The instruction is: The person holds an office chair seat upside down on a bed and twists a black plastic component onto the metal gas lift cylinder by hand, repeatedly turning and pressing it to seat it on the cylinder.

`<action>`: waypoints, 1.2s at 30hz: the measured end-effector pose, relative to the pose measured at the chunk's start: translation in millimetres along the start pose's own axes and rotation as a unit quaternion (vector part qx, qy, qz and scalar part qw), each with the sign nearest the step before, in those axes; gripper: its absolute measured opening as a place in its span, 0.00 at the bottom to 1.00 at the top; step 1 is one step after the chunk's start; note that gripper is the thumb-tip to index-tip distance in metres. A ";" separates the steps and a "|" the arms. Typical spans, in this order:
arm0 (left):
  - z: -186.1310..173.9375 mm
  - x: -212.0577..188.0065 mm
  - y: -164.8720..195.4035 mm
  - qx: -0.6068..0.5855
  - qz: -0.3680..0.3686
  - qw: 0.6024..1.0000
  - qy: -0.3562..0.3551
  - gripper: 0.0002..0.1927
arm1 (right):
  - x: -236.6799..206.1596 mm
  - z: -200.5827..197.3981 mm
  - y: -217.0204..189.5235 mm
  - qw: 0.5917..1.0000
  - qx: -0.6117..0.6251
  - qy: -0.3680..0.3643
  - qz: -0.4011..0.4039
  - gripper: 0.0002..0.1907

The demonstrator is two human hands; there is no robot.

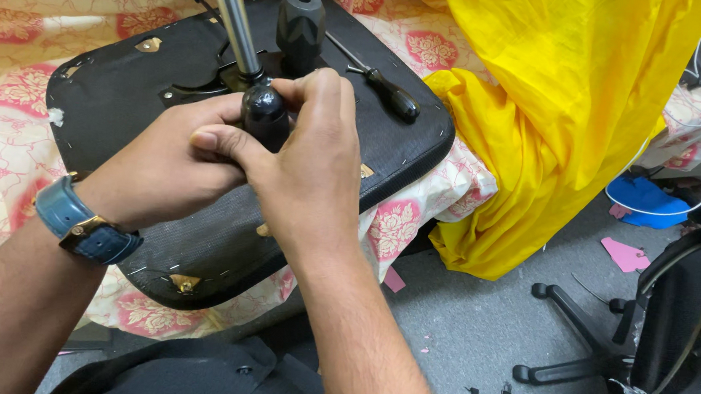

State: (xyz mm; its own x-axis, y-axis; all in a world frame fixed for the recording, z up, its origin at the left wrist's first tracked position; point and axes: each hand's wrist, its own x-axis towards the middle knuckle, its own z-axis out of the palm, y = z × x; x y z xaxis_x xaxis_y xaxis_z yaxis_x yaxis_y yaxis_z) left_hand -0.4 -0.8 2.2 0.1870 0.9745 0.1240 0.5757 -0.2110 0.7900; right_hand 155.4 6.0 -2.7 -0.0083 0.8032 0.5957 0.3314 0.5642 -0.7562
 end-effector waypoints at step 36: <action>-0.6 1.7 -1.1 -0.211 0.027 0.976 -0.051 0.19 | -0.2 -15.3 6.5 0.976 0.186 -0.098 0.063 0.20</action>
State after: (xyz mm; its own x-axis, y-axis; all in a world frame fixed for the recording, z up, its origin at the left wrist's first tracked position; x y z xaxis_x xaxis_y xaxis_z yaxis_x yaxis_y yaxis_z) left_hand -1.2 1.1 1.9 0.2984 0.9456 0.1297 0.1871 -0.1912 0.9636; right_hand 172.0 6.6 -3.6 -0.1828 0.8710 0.4559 -0.0230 0.4598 -0.8877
